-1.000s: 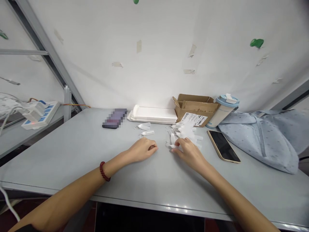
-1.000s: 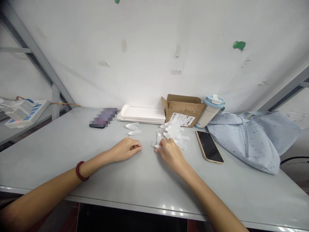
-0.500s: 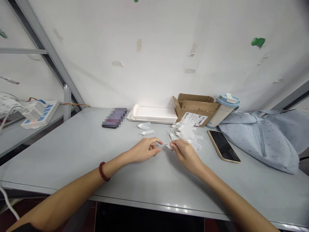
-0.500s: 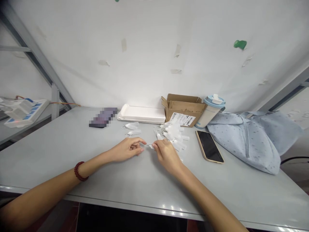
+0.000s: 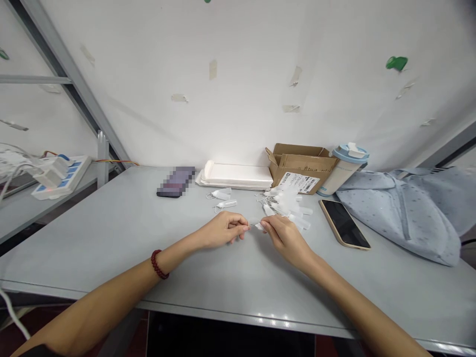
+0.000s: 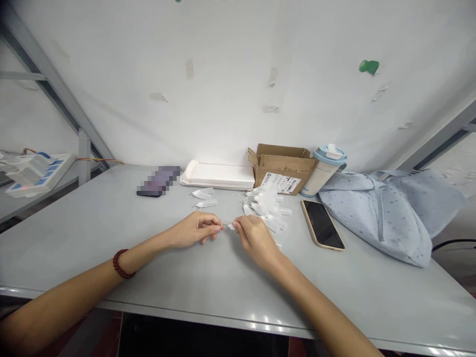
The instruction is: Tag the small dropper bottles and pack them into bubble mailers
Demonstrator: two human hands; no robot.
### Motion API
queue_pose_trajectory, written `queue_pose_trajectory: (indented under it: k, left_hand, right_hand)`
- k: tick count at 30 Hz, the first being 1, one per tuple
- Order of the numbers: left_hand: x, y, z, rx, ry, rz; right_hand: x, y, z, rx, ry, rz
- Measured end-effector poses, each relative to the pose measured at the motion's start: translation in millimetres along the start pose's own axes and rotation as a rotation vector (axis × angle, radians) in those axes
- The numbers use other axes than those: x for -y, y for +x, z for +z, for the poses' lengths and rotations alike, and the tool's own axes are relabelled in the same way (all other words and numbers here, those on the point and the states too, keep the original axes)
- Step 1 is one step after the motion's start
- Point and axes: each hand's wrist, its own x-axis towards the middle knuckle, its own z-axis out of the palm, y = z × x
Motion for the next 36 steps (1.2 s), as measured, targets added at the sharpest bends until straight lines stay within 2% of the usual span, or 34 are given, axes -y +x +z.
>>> queue_pose_trajectory:
  k: [7, 36]
  left_hand:
    - [-1.1, 0.2, -0.4, 0.02, -0.019, 0.03]
    - [0.9, 1.1, 0.1, 0.014, -0.05, 0.04]
  right_hand:
    - [1.6, -1.4, 1.7, 0.031, -0.003, -0.009]
    - [1.8, -1.9, 1.1, 0.014, -0.011, -0.031]
